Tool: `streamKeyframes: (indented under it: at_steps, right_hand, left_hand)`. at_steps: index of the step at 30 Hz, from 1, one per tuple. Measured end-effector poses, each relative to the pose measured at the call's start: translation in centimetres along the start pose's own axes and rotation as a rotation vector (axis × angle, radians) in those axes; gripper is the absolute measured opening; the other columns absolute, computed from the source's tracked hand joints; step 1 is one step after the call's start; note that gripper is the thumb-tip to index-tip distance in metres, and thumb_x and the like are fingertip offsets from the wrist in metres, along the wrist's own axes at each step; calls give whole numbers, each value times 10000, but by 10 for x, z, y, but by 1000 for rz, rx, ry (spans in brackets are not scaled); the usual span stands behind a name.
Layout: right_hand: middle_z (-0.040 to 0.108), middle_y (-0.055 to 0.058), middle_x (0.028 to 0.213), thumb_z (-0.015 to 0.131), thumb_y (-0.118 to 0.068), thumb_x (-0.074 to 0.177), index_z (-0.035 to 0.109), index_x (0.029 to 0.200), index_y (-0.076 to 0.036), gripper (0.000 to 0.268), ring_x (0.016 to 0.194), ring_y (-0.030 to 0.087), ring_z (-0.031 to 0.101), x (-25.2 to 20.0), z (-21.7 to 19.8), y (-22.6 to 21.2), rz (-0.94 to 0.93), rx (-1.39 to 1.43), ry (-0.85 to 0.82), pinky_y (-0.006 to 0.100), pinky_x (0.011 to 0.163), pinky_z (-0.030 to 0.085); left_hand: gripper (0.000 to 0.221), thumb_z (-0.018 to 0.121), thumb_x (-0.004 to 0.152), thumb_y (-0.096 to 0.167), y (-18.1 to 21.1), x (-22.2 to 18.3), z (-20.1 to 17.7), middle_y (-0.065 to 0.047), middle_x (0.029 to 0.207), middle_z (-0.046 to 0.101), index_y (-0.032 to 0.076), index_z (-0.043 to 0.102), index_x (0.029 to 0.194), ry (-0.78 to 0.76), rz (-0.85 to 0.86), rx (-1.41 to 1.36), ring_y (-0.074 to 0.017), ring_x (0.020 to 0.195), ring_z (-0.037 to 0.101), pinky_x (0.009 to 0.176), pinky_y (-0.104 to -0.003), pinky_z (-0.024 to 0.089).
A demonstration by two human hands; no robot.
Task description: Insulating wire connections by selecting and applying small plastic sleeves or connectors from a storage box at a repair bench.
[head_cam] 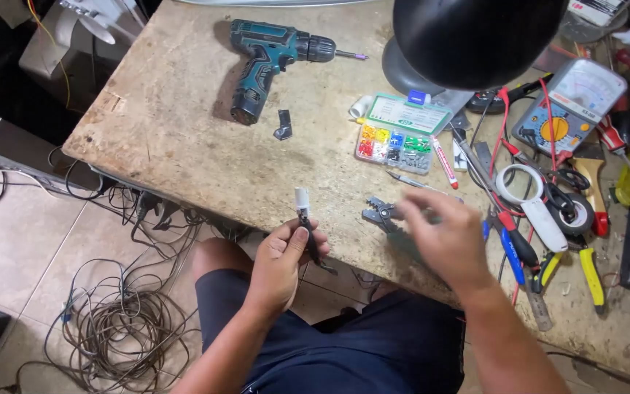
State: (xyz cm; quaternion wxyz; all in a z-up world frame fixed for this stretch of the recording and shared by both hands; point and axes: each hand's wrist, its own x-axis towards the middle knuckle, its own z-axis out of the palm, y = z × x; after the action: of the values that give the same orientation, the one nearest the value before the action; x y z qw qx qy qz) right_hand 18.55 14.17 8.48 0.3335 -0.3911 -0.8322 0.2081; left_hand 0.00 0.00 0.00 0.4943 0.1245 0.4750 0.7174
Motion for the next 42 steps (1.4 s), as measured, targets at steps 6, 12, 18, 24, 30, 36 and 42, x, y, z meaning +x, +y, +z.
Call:
streamKeyframes:
  at_steps: [6,12,18,24,30,36,42]
  right_hand:
    - [683,-50,938,805,-288,897,769,1045,-238,161,970,184,657,150,44,19,-606,-630,34,363,894,503]
    - [814,182,1045,710,-314,787,842,1067,-127,361,1104,429,731,242,135,47,67,-919,-767,821,1109,-60]
    - [783,170,1036,844,-133,760,783,1153,-96,400,950,400,750,241,76,19,-210,-251,-446,564,868,556]
    - [771,182,1037,905,-181,742,780,1191,-39,488,936,343,751,215,52,-10,-238,-219,-529,472,849,575]
    - [711,225,1219,868,-303,828,686,1354,-40,616,1178,404,674,188,33,-11,-82,-552,-544,586,976,542]
    - [769,52,1131,698,-280,958,762,1126,-188,202,1107,245,718,91,42,42,-333,-492,-348,340,885,590]
    - [739,73,1245,642,-243,999,769,1151,-129,228,1208,261,676,72,35,34,-287,-381,-384,343,950,568]
  left_hand:
    - [328,581,1046,186,33,18,15,-190,937,743,-52,664,1257,78,-36,-14,-187,716,692,593,-265,594]
    - [323,608,1038,222,49,60,28,-128,1061,730,46,660,1304,23,-101,-284,-156,821,650,658,-200,506]
    - [303,610,1036,207,60,77,2,-136,1045,735,58,664,1294,44,-47,-371,-181,818,661,646,-222,503]
    - [268,604,1042,224,44,92,-5,-121,1014,726,83,655,1264,80,1,-236,-194,802,690,644,-253,559]
    - [261,606,1041,210,30,106,12,-122,1018,708,81,625,1267,66,-5,-204,-207,817,706,688,-268,595]
    - [237,580,1048,184,31,107,10,-133,1003,667,70,597,1255,52,4,-242,-219,831,685,707,-299,591]
    - [254,558,1059,197,27,110,1,-130,1012,645,60,575,1272,3,10,-260,-216,847,660,726,-301,578]
